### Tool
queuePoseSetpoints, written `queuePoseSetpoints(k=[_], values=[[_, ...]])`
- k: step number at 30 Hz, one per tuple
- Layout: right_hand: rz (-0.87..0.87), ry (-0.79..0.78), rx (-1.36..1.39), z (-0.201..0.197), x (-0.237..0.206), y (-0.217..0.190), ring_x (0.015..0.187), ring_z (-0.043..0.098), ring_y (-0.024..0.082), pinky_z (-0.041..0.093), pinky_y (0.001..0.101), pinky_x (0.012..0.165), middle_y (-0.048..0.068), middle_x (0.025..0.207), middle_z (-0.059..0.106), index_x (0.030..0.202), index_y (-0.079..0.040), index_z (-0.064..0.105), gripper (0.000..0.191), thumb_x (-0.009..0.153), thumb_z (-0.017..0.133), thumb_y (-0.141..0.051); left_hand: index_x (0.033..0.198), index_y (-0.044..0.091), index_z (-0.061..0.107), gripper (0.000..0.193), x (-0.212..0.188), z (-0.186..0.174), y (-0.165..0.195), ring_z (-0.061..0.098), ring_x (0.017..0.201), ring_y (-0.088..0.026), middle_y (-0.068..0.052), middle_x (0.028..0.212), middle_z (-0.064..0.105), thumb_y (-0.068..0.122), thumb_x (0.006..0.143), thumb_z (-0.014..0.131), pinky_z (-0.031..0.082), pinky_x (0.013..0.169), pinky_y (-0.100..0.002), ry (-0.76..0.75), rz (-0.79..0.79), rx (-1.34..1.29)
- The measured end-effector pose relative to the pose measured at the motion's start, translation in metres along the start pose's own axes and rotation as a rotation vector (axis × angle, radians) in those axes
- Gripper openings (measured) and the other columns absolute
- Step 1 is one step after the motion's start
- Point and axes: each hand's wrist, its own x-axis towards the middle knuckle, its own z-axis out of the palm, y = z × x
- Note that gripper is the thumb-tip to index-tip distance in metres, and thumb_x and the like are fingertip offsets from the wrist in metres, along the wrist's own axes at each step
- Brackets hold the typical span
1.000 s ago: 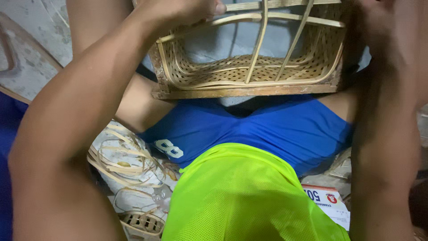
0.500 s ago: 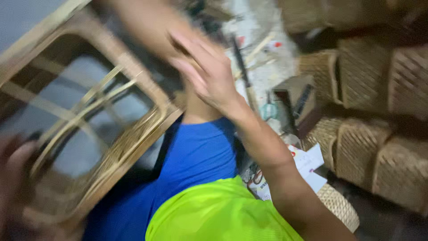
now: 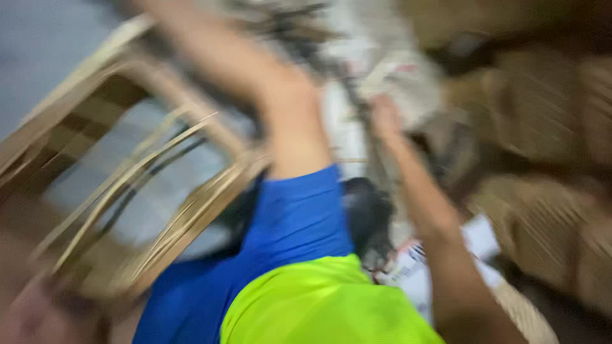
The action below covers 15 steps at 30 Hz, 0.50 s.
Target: The person sits on the floor with a rectangular bamboo basket frame on their lap, weaving thin bamboo strips across the frame to form the base. They apply glue from a squeeze bottle to the frame edges, press strips into place, and tap them tight using a wooden mallet.
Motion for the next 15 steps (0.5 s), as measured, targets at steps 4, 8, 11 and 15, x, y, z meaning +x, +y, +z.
queuePoseSetpoints(k=[4, 8, 11, 15], values=[[-0.048, -0.263, -0.179, 0.014, 0.007, 0.013, 0.107, 0.061, 0.042, 0.047, 0.0539, 0.096, 0.024, 0.103, 0.068, 0.105, 0.002, 0.073, 0.026, 0.091, 0.069, -0.020, 0.116, 0.004, 0.072, 0.019, -0.012, 0.005, -0.033, 0.071, 0.095, -0.034, -0.018, 0.103, 0.073, 0.015, 0.101, 0.066, 0.056, 0.084, -0.042, 0.175, -0.039, -0.139], [-0.026, -0.361, -0.326, 0.002, 0.011, 0.007, 0.100, 0.062, 0.047, 0.052, 0.0529, 0.087, 0.030, 0.103, 0.065, 0.099, 0.002, 0.072, 0.028, 0.092, 0.076, -0.025, 0.121, 0.005, 0.071, 0.022, -0.042, 0.023, -0.011, 0.073, 0.101, -0.034, -0.017, 0.109, 0.075, 0.011, 0.100, 0.066, 0.058, 0.089, -0.041, -0.090, 0.107, -0.245], [-0.132, -0.343, -0.406, -0.001, 0.021, 0.007, 0.097, 0.063, 0.047, 0.053, 0.0521, 0.085, 0.031, 0.101, 0.065, 0.113, -0.004, 0.075, 0.032, 0.090, 0.074, -0.027, 0.125, 0.000, 0.066, 0.046, -0.052, 0.040, 0.020, 0.068, 0.104, -0.038, -0.021, 0.113, 0.070, 0.025, 0.089, 0.079, 0.055, 0.089, -0.045, -0.217, 0.350, -0.173], [-0.097, -0.471, -0.762, -0.024, 0.036, 0.008, 0.085, 0.070, 0.038, 0.057, 0.0506, 0.082, 0.022, 0.096, 0.073, 0.098, -0.007, 0.078, 0.019, 0.092, 0.067, -0.021, 0.123, 0.000, 0.062, 0.054, -0.041, 0.047, 0.037, 0.066, 0.106, -0.039, -0.020, 0.116, 0.068, 0.029, 0.081, 0.081, 0.052, 0.093, -0.046, -0.298, 0.400, -0.120]])
